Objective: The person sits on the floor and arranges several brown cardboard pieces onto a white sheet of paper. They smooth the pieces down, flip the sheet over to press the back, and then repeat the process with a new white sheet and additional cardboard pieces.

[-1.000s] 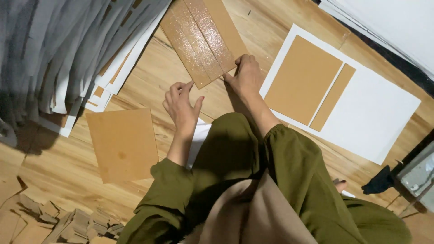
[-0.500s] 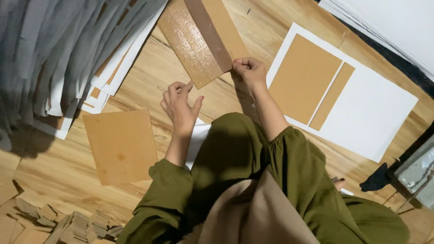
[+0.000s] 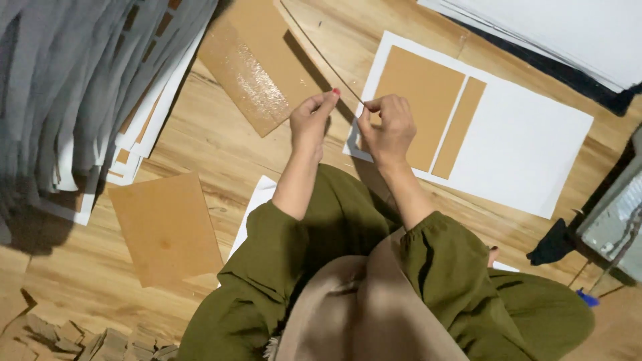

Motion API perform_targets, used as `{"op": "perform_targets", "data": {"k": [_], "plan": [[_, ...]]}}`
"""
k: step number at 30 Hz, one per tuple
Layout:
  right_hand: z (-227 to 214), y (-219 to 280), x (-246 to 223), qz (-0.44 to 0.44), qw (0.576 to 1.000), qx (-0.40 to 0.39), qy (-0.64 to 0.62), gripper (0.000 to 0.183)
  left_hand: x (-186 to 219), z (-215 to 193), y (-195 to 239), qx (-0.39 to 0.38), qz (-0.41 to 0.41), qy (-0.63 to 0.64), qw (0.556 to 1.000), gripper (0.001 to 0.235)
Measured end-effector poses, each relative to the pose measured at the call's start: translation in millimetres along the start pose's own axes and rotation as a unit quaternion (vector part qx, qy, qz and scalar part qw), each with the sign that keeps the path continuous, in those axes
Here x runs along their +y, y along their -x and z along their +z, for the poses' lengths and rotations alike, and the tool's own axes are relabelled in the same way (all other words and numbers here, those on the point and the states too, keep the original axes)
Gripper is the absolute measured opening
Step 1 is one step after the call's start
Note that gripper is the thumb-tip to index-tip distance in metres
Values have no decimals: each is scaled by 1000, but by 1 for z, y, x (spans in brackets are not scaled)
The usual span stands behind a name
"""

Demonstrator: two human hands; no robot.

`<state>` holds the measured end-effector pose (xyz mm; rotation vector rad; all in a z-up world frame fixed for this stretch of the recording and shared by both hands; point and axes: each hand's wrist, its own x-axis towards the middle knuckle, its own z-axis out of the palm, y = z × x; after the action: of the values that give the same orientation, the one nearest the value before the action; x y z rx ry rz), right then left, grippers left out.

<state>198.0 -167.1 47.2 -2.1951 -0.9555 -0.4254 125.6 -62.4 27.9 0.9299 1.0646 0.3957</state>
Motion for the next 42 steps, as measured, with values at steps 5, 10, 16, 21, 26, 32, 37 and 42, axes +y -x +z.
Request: {"op": "perform_targets", "data": {"k": [5, 10, 16, 21, 26, 32, 37, 42], "plan": [[-40, 27, 42, -117, 983, 16, 144, 7, -36, 49, 2, -48, -55, -5, 997, 25], [-74, 49, 67, -160, 967, 57, 192, 19, -68, 74, 20, -47, -65, -41, 996, 25], [-109, 66, 90, -149, 961, 93, 214, 17, -98, 94, 42, -59, -114, -117, 985, 29], [-130, 82, 108, -113, 971, 64, 203, 17, -106, 118, 57, -78, -71, -154, 983, 22], [-152, 89, 135, 52, 998, -2, 27, 7, -85, 139, 67, -116, 48, -288, 949, 14], [-180, 79, 169, 365, 903, -30, -226, 14, -70, 165, 72, -284, 167, -362, 872, 7], [-193, 77, 187, 457, 841, -85, -276, 9, -78, 185, 70, -342, 161, -396, 837, 7], [-199, 68, 194, 524, 788, -98, -310, 8, -95, 192, 63, -370, 148, -364, 842, 7]]}}
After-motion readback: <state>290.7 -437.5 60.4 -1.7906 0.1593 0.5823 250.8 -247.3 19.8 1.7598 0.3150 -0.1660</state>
